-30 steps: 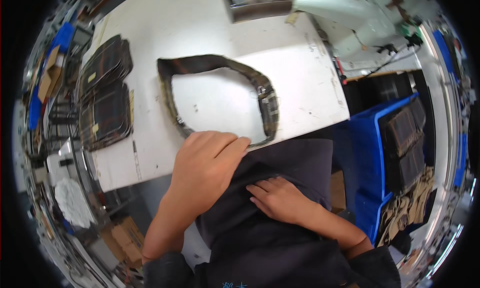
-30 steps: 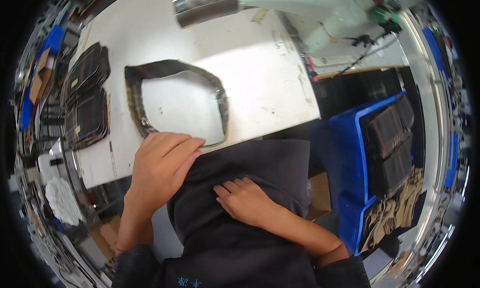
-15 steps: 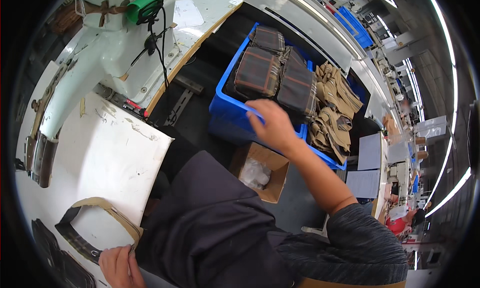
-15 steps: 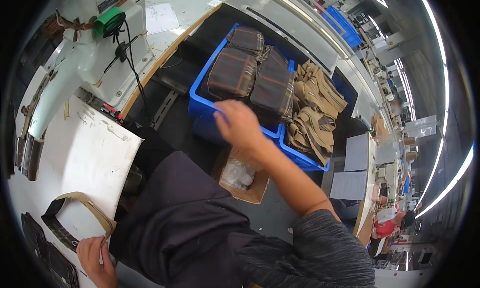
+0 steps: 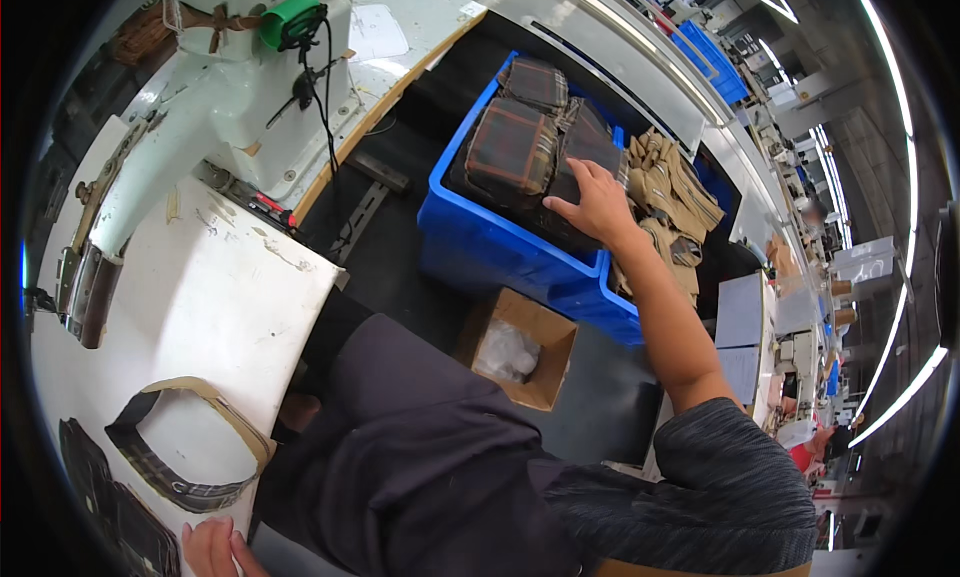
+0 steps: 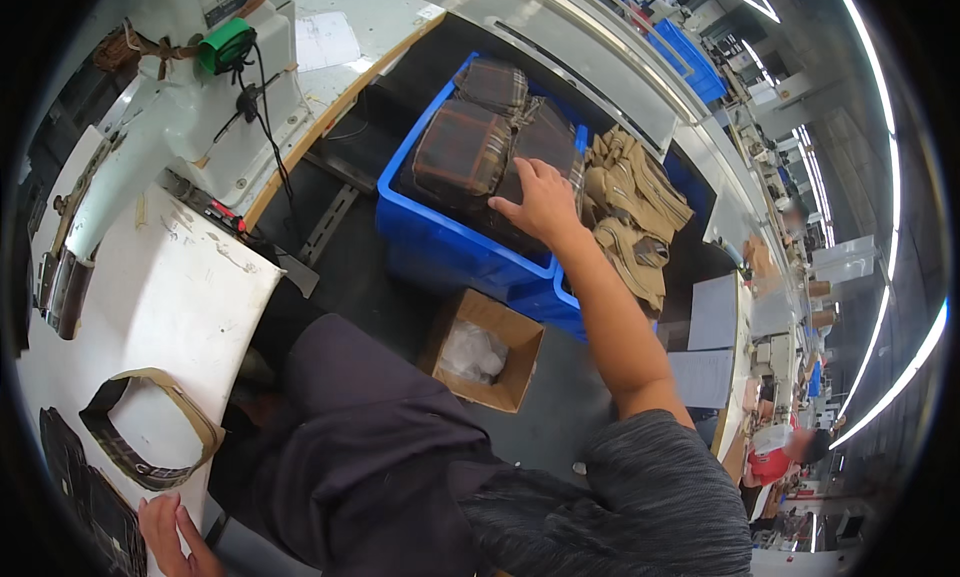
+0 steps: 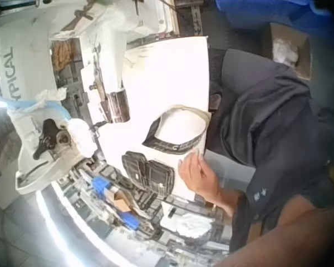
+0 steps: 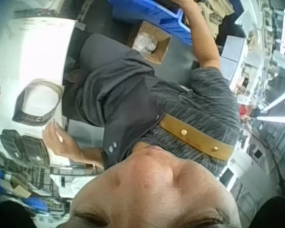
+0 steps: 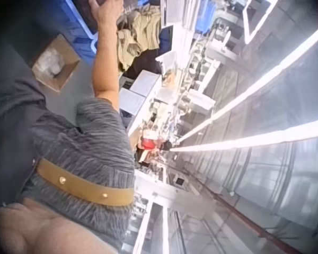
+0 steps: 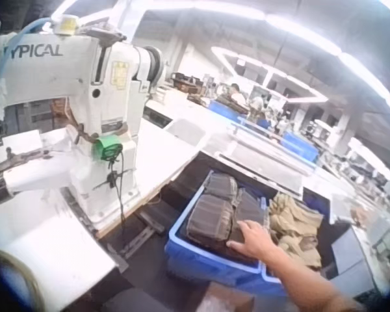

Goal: The recorder is sewing the edges of fabric or leather bags using an industrial sewing machine at a workstation.

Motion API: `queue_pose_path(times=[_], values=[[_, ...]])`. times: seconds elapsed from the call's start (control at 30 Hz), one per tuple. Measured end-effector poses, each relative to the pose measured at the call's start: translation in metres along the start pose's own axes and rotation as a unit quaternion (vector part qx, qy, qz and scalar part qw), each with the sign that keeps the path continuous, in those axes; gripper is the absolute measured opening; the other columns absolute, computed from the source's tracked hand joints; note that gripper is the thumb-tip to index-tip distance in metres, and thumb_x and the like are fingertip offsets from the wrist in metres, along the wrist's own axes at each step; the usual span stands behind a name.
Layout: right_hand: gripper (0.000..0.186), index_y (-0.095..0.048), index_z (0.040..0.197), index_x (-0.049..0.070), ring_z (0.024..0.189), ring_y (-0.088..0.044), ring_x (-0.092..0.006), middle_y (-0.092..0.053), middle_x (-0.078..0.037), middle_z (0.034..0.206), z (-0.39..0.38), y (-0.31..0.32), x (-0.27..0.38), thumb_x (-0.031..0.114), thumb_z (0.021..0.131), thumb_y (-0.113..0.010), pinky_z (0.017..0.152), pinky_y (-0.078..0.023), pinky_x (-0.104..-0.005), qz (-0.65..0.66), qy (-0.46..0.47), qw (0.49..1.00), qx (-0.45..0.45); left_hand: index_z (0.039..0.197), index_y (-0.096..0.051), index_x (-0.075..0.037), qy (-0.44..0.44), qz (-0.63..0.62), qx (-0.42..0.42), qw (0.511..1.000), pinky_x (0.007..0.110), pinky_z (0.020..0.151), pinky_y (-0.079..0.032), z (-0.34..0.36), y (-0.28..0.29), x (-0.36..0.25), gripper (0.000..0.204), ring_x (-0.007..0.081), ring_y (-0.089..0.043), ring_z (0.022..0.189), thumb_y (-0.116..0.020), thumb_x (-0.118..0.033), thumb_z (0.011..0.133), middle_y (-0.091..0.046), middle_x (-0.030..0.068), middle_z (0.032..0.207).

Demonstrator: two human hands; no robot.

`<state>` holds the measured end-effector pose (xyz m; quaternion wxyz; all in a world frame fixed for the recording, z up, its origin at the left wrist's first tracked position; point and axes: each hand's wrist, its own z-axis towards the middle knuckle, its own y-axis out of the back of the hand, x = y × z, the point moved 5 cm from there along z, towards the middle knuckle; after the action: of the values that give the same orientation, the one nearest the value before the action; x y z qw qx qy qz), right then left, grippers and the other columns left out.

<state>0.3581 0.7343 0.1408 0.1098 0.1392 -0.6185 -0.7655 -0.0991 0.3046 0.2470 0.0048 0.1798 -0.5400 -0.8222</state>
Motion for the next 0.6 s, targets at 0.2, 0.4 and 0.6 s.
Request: queue_pose_path(times=[0.2,0.4,0.6], values=[[0.066,-0.062,0.141,0.006,0.137,-0.054,-0.0411,-0.057,-0.022,0.148,-0.035,-0.003,-0.027,0.047,0.092,-0.076,0.113,-0.046,-0.0481,0.007,0.015,1.0,0.026,0.102,-0.078,0.005,-0.031,-0.034,0.009,0.999,0.047,0.092,-0.056,0.01,-0.006,-0.011,0.009,0.0367,-0.071,0.092,-0.072,-0.002,0.098,-0.076,0.0181,0.099],[0.034,-0.069,0.123,0.005,0.118,-0.065,-0.0389,-0.072,-0.017,0.119,-0.033,0.01,-0.031,0.026,0.097,-0.07,0.101,-0.051,-0.0483,0.053,0.102,0.992,-0.043,0.103,-0.078,0.004,-0.08,-0.036,-0.009,0.996,0.046,0.089,-0.057,0.013,-0.002,-0.024,0.01,0.0364,-0.071,0.093,-0.073,-0.002,0.098,-0.076,0.018,0.099],[0.015,-0.069,0.111,0.002,0.09,-0.07,-0.0373,-0.074,-0.018,0.1,-0.011,0.149,-0.03,0.01,0.1,-0.063,0.079,-0.053,-0.0458,-0.04,0.079,0.941,-0.325,0.109,-0.077,0.005,-0.052,-0.047,-0.012,0.997,0.046,0.095,-0.055,0.005,0.004,-0.019,0.015,0.0358,-0.072,0.098,-0.074,-0.005,0.098,-0.076,0.0203,0.106]])
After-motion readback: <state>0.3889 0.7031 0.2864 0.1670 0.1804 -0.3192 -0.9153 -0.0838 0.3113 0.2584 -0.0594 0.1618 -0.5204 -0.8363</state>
